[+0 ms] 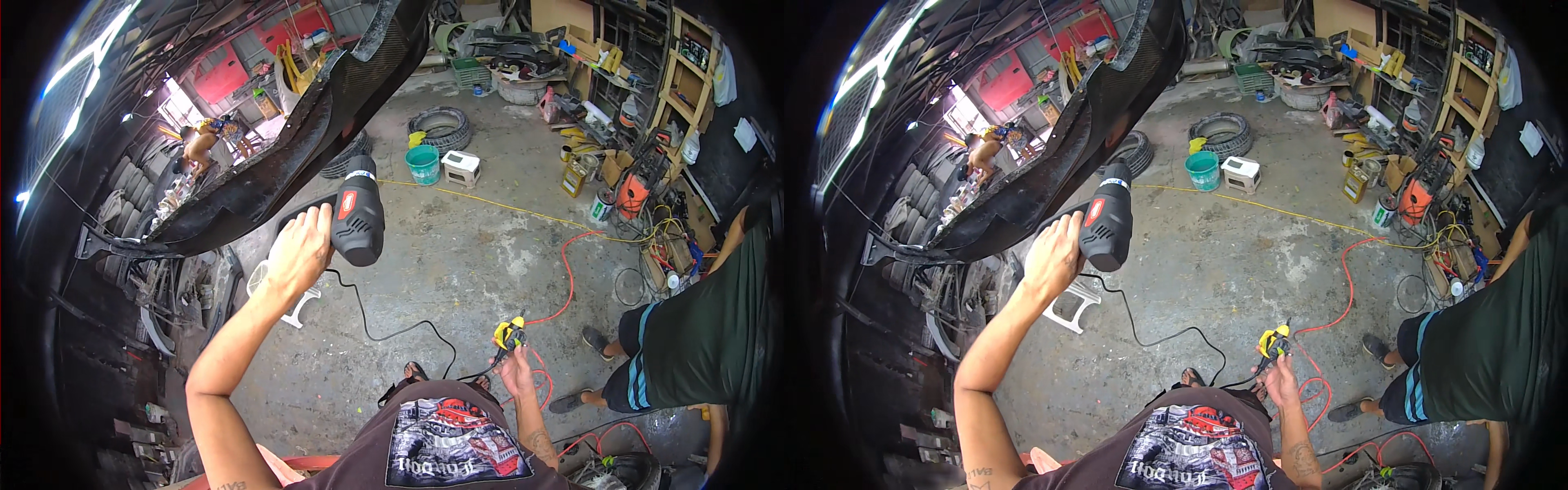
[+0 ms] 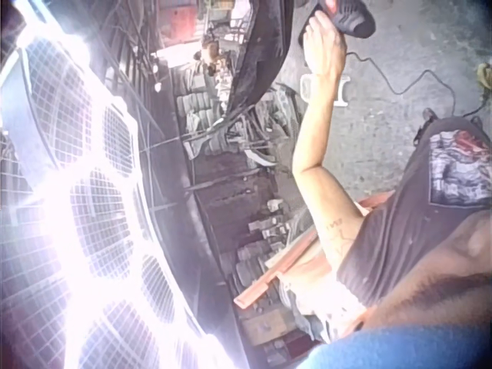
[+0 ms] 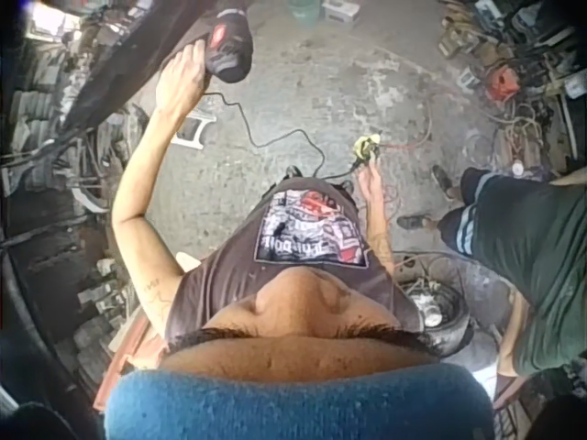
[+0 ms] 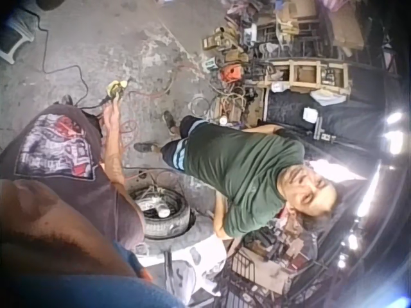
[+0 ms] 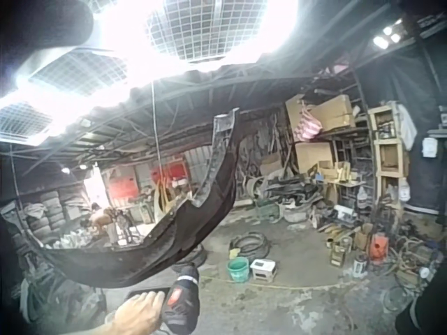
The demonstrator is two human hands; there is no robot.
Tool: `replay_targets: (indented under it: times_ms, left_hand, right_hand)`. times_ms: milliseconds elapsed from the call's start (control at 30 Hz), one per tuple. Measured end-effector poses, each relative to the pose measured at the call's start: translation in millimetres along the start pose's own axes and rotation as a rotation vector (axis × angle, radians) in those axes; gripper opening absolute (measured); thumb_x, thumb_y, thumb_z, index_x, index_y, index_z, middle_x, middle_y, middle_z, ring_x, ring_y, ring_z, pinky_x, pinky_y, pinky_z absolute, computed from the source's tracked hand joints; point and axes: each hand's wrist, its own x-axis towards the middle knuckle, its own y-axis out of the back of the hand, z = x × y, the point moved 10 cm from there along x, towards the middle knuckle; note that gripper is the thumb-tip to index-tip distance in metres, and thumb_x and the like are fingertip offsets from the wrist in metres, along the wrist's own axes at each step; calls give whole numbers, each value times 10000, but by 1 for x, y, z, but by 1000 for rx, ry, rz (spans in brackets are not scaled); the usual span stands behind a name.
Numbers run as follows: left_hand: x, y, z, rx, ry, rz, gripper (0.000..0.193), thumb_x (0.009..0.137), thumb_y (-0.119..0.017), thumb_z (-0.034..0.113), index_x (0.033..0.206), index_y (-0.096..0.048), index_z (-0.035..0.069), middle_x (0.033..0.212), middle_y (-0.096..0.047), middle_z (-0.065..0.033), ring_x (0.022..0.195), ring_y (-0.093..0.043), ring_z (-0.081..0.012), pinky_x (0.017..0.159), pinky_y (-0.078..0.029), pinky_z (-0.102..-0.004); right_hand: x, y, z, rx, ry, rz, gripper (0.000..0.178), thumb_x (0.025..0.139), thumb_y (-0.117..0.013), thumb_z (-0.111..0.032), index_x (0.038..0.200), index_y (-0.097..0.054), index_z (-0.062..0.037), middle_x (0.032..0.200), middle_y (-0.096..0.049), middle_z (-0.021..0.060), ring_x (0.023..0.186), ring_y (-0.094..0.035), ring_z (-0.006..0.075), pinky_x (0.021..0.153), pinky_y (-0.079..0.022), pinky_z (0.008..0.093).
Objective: The person heats a black car part with a heat gun and then monitors as another person paints a car part with a spray gun.
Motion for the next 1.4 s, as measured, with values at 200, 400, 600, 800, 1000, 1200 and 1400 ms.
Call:
replay_targets:
  times_ms: [200, 400, 600, 800, 1000, 1200, 1400]
  left_hand:
    - [-24, -35, 1, -229, 149, 34, 645, 644, -711, 79, 1213, -441, -58, 1007, -549, -173, 927, -571, -313, 811, -459, -385]
    - [-74, -99, -14, -538, 514, 225, 449, 702, -698, 72, 1097, -494, 15, 898, -613, -197, 862, -609, -377, 743, -478, -434]
    - [-112, -132, -15, -658, 753, 373, 396, 753, -672, 86, 1096, -483, 24, 888, -638, -233, 852, -631, -424, 706, -491, -456]
    - [-136, -160, -19, -665, 900, 439, 427, 750, -677, 95, 1127, -483, 39, 914, -640, -233, 863, -627, -439, 713, -494, -461]
    - [-117, -162, -7, -746, 893, 484, 443, 763, -699, 145, 1137, -487, 36, 955, -632, -236, 889, -617, -431, 736, -494, -469]
    - [-70, -164, 23, -837, 790, 539, 491, 753, -690, 116, 1178, -478, -6, 1017, -616, -250, 962, -596, -423, 810, -482, -466]
    - [-43, -172, 40, -852, 750, 619, 477, 773, -680, 152, 1180, -468, 24, 1011, -624, -248, 956, -610, -434, 795, -486, -461]
  right_hand:
    - [3, -1, -4, -41, 1, -14, 467, 987, -463, -346, 1406, -307, -209, 1329, -499, 153, 865, -632, 291, 597, -523, 332]
    - [8, 0, -6, -97, -32, -7, 468, 979, -475, -367, 1398, -317, -229, 1312, -513, 150, 855, -637, 292, 585, -518, 320]
    - [12, -8, -15, -172, -29, 6, 469, 977, -464, -395, 1395, -342, -219, 1290, -530, 156, 815, -638, 277, 572, -509, 309]
    - [16, -4, -17, -98, -64, -6, 456, 984, -462, -360, 1395, -315, -229, 1297, -514, 178, 823, -644, 297, 565, -526, 322]
    - [17, -10, -17, -172, -50, 10, 477, 972, -469, -404, 1388, -370, -193, 1287, -530, 159, 815, -641, 267, 561, -508, 292]
    - [21, -1, -11, -127, -64, -4, 471, 974, -474, -387, 1394, -337, -222, 1296, -519, 165, 813, -636, 290, 569, -512, 317]
    - [22, -3, -4, -122, -63, 1, 483, 969, -482, -400, 1391, -357, -201, 1294, -526, 159, 813, -635, 287, 568, -507, 316]
